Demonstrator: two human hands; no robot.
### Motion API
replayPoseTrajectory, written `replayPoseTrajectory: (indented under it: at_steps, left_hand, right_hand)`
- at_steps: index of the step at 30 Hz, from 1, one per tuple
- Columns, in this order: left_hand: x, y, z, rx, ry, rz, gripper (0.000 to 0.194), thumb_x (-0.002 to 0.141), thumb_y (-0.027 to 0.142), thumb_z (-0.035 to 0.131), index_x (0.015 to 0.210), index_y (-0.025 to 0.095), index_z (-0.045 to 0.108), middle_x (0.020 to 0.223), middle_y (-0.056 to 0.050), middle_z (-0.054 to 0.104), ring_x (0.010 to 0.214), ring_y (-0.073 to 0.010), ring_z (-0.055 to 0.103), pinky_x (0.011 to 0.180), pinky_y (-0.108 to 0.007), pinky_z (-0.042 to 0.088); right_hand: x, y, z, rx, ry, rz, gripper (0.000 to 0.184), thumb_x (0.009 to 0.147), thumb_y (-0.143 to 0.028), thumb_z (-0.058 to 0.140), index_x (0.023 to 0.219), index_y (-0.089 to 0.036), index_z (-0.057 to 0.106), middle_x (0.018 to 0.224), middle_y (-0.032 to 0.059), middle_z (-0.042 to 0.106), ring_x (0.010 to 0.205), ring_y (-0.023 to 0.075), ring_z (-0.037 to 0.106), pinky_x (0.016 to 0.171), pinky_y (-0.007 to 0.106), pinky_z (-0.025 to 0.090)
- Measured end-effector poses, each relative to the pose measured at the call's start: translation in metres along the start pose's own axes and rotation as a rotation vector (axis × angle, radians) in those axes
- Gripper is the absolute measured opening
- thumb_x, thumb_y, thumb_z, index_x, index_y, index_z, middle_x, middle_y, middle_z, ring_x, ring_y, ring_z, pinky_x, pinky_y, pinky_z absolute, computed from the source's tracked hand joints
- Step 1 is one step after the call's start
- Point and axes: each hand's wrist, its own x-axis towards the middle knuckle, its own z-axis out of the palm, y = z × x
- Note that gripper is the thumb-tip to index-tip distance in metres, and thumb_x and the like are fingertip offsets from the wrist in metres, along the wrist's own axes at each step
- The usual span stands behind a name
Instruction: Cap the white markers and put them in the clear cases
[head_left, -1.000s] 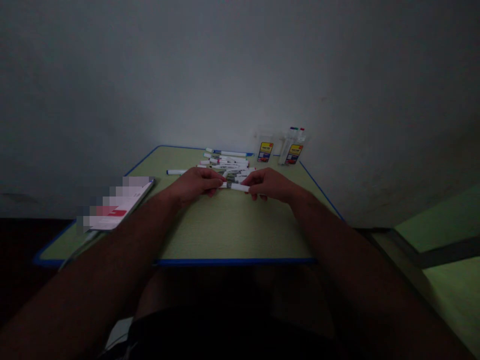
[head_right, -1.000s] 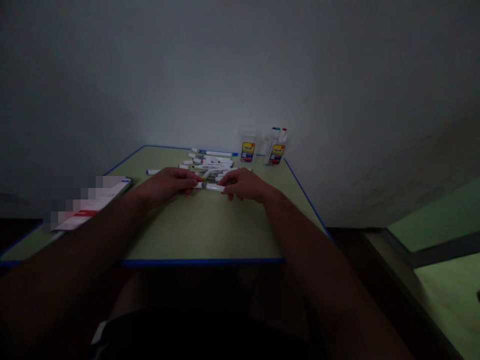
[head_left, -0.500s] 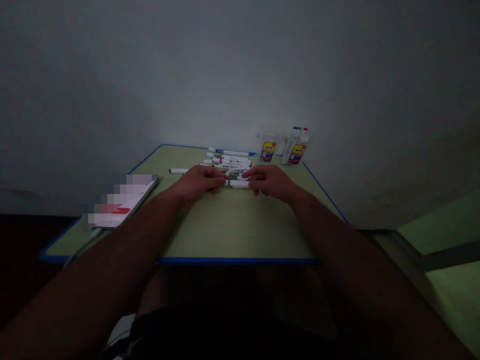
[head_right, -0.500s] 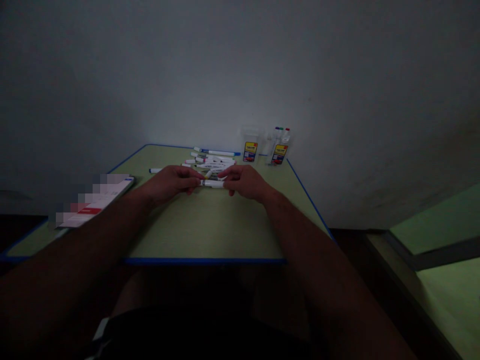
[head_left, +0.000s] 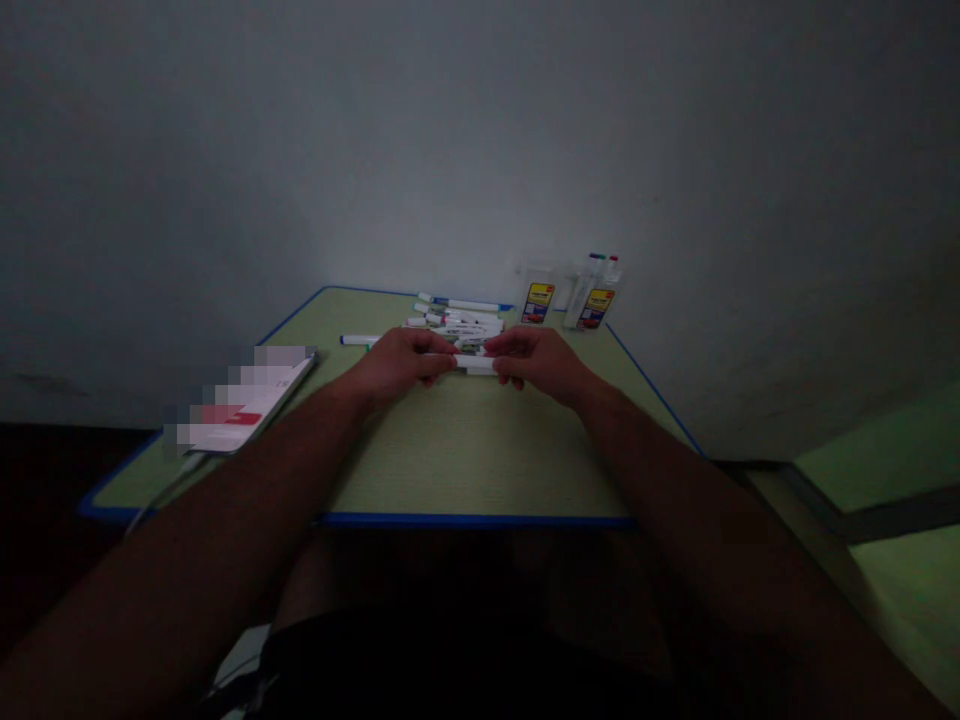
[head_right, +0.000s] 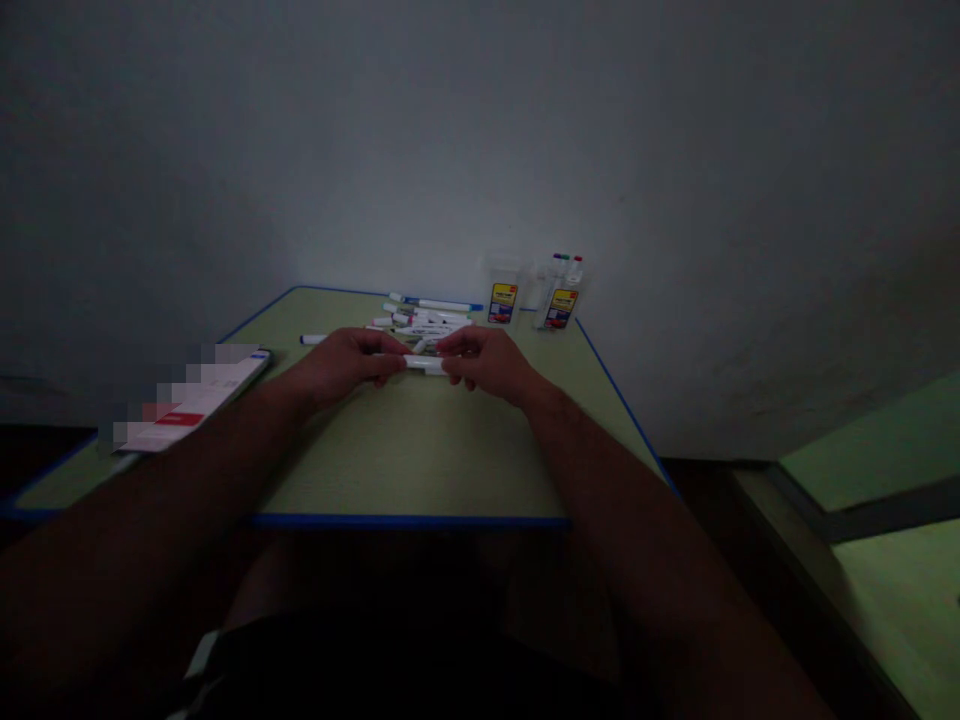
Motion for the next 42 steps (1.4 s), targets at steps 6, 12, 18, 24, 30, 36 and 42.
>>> replayPoseTrajectory:
  at_steps: [6, 12, 18, 24, 30, 36, 42]
  left_hand:
    - [0.0, 0.003, -0.001, -0.145, 0.1, -0.027, 0.009, 0.069, 0.018, 0.078, 0.075, 0.015, 0.072, 0.056, 0.001, 0.059, 0.052, -0.0105, 0.048, 0.054, -0.026, 0.038]
    - [0.003, 0.001, -0.003, -0.248, 0.18, -0.053, 0.009, 0.068, 0.016, 0.078, 0.075, 0.014, 0.072, 0.06, 0.0, 0.062, 0.052, -0.0093, 0.048, 0.054, -0.027, 0.04]
    - [0.005, -0.002, -0.003, -0.251, 0.2, -0.052, 0.016, 0.066, 0.019, 0.083, 0.079, 0.014, 0.075, 0.061, -0.001, 0.063, 0.053, -0.01, 0.05, 0.056, -0.027, 0.043]
    - [0.005, -0.004, -0.004, -0.229, 0.207, -0.021, 0.022, 0.063, 0.017, 0.085, 0.084, 0.013, 0.078, 0.071, -0.005, 0.071, 0.059, -0.012, 0.056, 0.06, -0.029, 0.048]
    - [0.001, 0.001, -0.003, -0.131, 0.247, 0.005, 0.017, 0.067, 0.015, 0.081, 0.084, 0.015, 0.079, 0.068, -0.004, 0.069, 0.06, -0.0134, 0.056, 0.061, -0.03, 0.05]
    - [0.002, -0.002, -0.003, -0.142, 0.195, 0.016, 0.014, 0.072, 0.016, 0.077, 0.086, 0.016, 0.078, 0.063, -0.002, 0.064, 0.057, -0.0118, 0.053, 0.06, -0.029, 0.047]
    - [-0.002, 0.0, -0.003, 0.03, 0.148, 0.031, 0.028, 0.07, 0.028, 0.085, 0.095, 0.017, 0.082, 0.064, -0.002, 0.066, 0.058, -0.0141, 0.053, 0.057, -0.03, 0.043]
  right_hand:
    - [0.003, 0.002, -0.01, 0.08, 0.186, -0.013, 0.03, 0.064, -0.023, 0.079, 0.091, -0.017, 0.067, 0.095, 0.0047, 0.073, 0.064, 0.0103, 0.064, 0.051, 0.023, 0.055]
    - [0.006, 0.004, -0.018, 0.188, 0.295, -0.006, 0.028, 0.065, -0.019, 0.077, 0.088, -0.02, 0.061, 0.084, 0.0006, 0.067, 0.069, 0.0124, 0.067, 0.058, 0.025, 0.06]
    - [0.005, 0.004, -0.017, 0.173, 0.286, 0.002, 0.027, 0.07, -0.022, 0.08, 0.089, -0.021, 0.06, 0.081, 0.0003, 0.066, 0.074, 0.0148, 0.07, 0.064, 0.028, 0.063]
    - [0.007, 0.006, -0.019, 0.203, 0.288, 0.02, 0.025, 0.072, -0.021, 0.079, 0.088, -0.02, 0.06, 0.075, -0.0006, 0.067, 0.072, 0.0154, 0.071, 0.064, 0.029, 0.063]
    - [0.007, 0.007, -0.02, 0.154, 0.277, 0.053, 0.022, 0.074, -0.023, 0.08, 0.085, -0.02, 0.061, 0.074, 0.0003, 0.067, 0.07, 0.0145, 0.07, 0.062, 0.028, 0.063]
    - [0.006, 0.009, -0.018, 0.134, 0.214, 0.044, 0.026, 0.07, -0.028, 0.084, 0.081, -0.019, 0.062, 0.071, 0.0008, 0.069, 0.065, 0.0135, 0.069, 0.062, 0.029, 0.063]
    - [0.003, 0.006, -0.017, 0.14, 0.161, 0.027, 0.027, 0.066, -0.028, 0.086, 0.079, -0.018, 0.065, 0.068, -0.0001, 0.069, 0.06, 0.012, 0.067, 0.062, 0.029, 0.063]
